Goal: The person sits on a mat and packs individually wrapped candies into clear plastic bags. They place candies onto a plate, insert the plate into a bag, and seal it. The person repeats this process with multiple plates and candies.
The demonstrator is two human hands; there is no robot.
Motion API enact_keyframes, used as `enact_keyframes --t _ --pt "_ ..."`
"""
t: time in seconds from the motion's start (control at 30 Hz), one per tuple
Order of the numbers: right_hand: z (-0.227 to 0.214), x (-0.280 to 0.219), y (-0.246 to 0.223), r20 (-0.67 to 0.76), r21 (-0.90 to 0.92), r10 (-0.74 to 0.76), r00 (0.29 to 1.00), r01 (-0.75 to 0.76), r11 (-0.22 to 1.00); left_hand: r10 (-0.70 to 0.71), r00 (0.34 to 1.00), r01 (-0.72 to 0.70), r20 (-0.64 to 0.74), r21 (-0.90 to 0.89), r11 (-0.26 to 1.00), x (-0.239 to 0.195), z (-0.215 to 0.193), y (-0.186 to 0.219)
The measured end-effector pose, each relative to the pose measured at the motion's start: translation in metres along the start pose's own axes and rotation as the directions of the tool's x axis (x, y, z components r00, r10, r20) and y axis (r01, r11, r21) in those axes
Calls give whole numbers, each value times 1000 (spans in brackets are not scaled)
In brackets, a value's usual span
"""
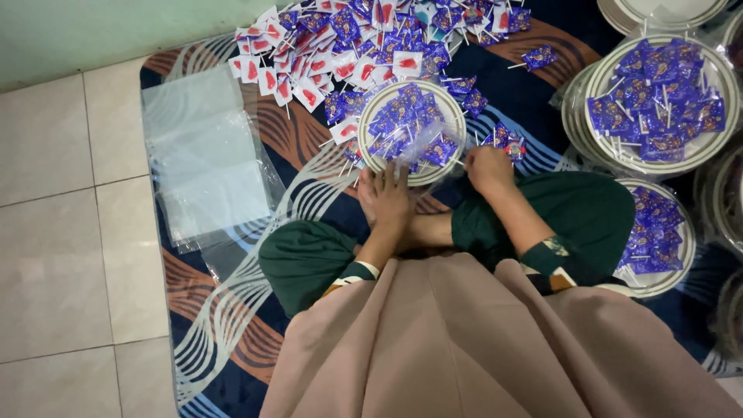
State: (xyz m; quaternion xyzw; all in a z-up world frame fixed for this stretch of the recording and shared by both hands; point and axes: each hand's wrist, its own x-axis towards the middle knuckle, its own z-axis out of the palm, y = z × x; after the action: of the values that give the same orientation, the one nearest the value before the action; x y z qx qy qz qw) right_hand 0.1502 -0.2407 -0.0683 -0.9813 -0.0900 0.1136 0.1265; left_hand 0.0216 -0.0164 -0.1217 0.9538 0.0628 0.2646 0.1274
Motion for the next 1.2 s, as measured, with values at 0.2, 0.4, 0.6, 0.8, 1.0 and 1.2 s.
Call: enact_keyframes --t 0.2,0.4,0.6,0.8,1.0,1.2 --pt "33 1 -45 -84 204 -19 996 36 978 64 994 -78 -89 -172 982 21 -47 13" --pt "58 18 -93 -180 293 71 981 -15 956 33 999 -32 1 -212 977 13 -50 14" --pt "36 8 -102 -132 308 15 991 27 951 43 999 -38 16 -247 968 26 -76 21" --pt "-51 -1 -55 251 352 -436 864 338 873 -7 992 53 122 -372 927 35 -109 26" --pt "-82 87 19 -144 244 -312 939 339 908 -116 987 150 110 -392 908 0 -29 -16" --pt "-42 134 10 80 -32 -269 960 273 962 -70 998 65 6 -444 894 11 -53 -19"
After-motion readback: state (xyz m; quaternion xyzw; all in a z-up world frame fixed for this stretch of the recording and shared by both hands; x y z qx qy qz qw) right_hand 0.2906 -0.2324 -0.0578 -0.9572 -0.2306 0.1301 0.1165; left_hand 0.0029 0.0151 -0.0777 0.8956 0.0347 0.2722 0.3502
